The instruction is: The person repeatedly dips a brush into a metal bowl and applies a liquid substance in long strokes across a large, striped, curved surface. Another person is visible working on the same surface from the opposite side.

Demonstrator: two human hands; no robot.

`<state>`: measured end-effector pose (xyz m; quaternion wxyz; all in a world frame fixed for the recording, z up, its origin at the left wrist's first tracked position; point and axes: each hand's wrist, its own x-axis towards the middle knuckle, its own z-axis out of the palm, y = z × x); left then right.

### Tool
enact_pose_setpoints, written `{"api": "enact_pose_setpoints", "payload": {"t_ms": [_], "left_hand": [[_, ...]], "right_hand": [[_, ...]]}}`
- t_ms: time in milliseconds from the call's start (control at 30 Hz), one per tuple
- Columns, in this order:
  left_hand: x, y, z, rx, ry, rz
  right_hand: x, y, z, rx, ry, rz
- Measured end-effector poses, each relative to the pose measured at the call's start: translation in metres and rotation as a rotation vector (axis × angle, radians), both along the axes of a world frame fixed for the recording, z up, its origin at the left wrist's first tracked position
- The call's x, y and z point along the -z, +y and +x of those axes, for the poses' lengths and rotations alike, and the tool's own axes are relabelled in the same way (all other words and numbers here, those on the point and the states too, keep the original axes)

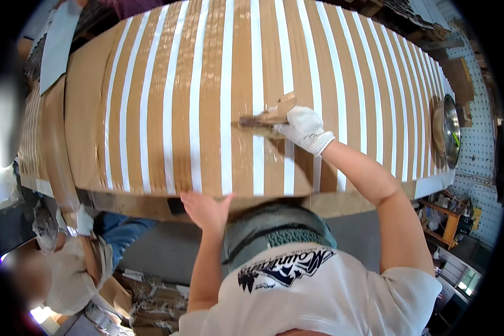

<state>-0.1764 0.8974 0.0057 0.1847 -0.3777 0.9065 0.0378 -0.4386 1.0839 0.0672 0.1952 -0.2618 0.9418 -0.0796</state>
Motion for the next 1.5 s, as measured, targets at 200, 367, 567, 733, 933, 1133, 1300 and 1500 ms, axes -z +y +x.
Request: {"api": "enact_pose_setpoints", "payload": {"t_ms": [200,367,567,733,933,1133,1300,1500], "left_hand": [[-0.005,-0.001,0.001,-0.039,-0.107,0.075],[0.003,-0.001,-0.001,-0.016,-0.181,0.051],[0.002,-0.004,-0.002,0.040,-0.178,0.031],[0.002,-0.002,-0.003,0.079,-0.162,-0.007],[0.013,-0.001,0.008,0.087,-0.150,-0.052],[0.018,-0.001,0.009,0.081,-0.113,-0.074],[0.019,0.000,0.019,0.111,0.006,-0.146],[0.031,-0.003,0.020,0.137,0.088,-0.267]], "right_hand": [[0.023,-0.043,-0.203,0.072,0.238,-0.162],[0.037,-0.080,-0.345,0.137,0.390,-0.245],[0.070,-0.102,-0.366,0.135,0.700,-0.250],[0.047,-0.081,-0.217,-0.078,0.399,-0.415],[0.040,-0.009,0.022,-0.406,0.456,-0.469],[0.025,0.042,0.129,-0.471,0.097,-0.413],[0.007,0.066,0.060,0.164,-0.037,-0.384],[0.045,0.107,0.138,-0.251,0.342,-0.165]]}}
